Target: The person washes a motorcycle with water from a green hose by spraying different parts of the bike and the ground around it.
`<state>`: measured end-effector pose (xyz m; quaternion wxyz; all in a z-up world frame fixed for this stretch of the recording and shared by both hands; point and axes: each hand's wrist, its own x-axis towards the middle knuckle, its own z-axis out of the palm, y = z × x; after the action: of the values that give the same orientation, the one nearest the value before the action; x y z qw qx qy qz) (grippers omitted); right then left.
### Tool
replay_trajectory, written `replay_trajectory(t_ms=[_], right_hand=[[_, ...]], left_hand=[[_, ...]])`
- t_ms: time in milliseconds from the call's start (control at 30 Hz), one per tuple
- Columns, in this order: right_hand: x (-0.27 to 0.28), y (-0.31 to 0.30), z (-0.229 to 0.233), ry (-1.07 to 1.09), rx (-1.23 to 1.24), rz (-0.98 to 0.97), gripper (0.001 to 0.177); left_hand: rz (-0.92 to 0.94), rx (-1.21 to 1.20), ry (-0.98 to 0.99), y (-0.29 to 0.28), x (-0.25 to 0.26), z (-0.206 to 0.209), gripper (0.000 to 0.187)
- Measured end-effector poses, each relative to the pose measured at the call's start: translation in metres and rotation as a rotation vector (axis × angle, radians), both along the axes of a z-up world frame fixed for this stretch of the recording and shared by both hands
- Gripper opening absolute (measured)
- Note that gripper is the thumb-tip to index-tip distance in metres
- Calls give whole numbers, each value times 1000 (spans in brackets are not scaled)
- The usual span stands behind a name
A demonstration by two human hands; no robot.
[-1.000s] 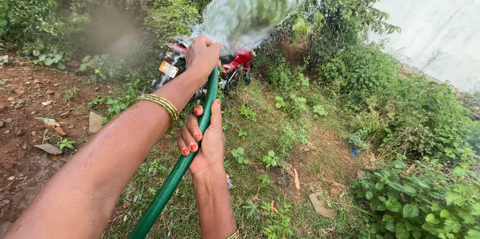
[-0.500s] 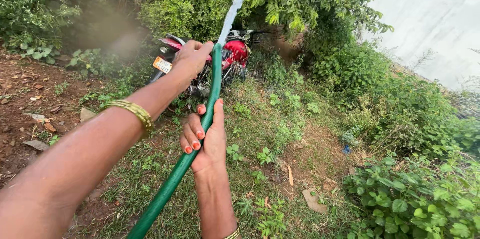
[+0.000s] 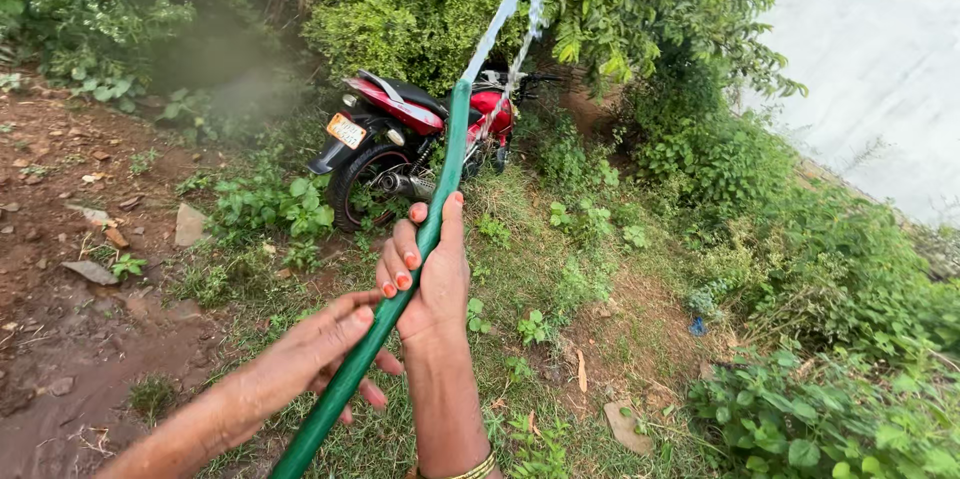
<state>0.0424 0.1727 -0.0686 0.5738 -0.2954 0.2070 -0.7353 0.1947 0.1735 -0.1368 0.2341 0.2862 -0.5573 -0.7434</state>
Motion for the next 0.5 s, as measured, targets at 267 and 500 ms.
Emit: replay_trajectory(t_ms=[267, 500], right_hand=[[-34, -34, 56, 220, -96, -69, 42], [-134, -121, 177, 606, -141, -299, 18]], left_hand=[[151, -145, 141, 52, -21, 54, 63], [105, -315, 344, 23, -56, 119, 49]])
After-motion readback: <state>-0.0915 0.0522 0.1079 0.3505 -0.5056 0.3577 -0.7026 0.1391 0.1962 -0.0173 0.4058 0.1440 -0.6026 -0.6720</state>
